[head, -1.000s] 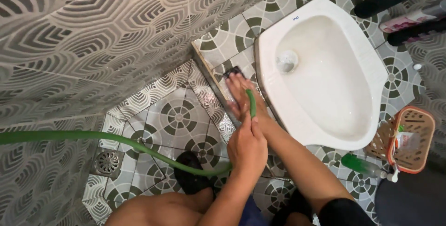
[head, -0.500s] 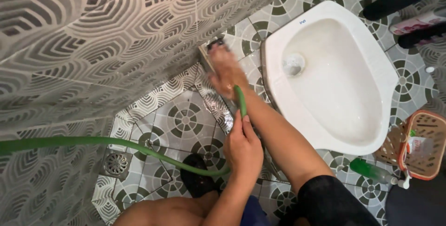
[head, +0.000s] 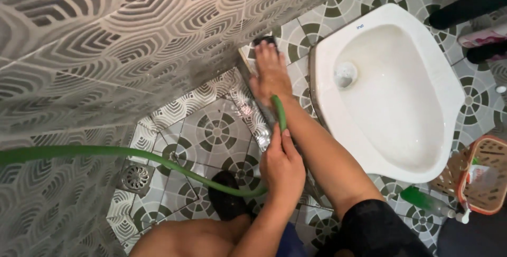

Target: Scrubbing the surfaces and rinsing the interior of a squat toilet using a sponge and a water hose.

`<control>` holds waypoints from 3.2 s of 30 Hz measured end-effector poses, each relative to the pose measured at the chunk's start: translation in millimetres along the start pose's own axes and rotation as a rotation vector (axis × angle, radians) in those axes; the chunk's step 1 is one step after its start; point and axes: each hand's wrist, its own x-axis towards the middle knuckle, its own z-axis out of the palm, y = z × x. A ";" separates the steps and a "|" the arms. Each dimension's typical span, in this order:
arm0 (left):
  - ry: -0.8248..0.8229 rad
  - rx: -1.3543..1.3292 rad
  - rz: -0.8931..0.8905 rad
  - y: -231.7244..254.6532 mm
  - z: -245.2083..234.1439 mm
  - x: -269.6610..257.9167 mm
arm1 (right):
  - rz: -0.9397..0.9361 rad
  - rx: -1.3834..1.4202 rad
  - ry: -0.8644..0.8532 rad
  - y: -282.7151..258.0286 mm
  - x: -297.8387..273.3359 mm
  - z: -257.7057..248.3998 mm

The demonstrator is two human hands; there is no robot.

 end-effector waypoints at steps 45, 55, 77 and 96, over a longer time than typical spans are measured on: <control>-0.411 0.197 0.092 -38.8 51.2 -37.8 | 0.114 0.026 -0.072 65.9 -316.5 9.0; -0.526 0.358 0.013 -21.9 45.7 -44.8 | 0.064 -0.027 -0.053 69.4 -341.5 -5.3; -0.334 0.194 -0.044 23.9 12.1 -0.9 | 0.100 -0.161 0.160 38.5 -113.6 18.1; -0.288 0.145 -0.022 23.9 7.7 -0.7 | 0.134 -0.058 0.155 68.6 -40.1 7.8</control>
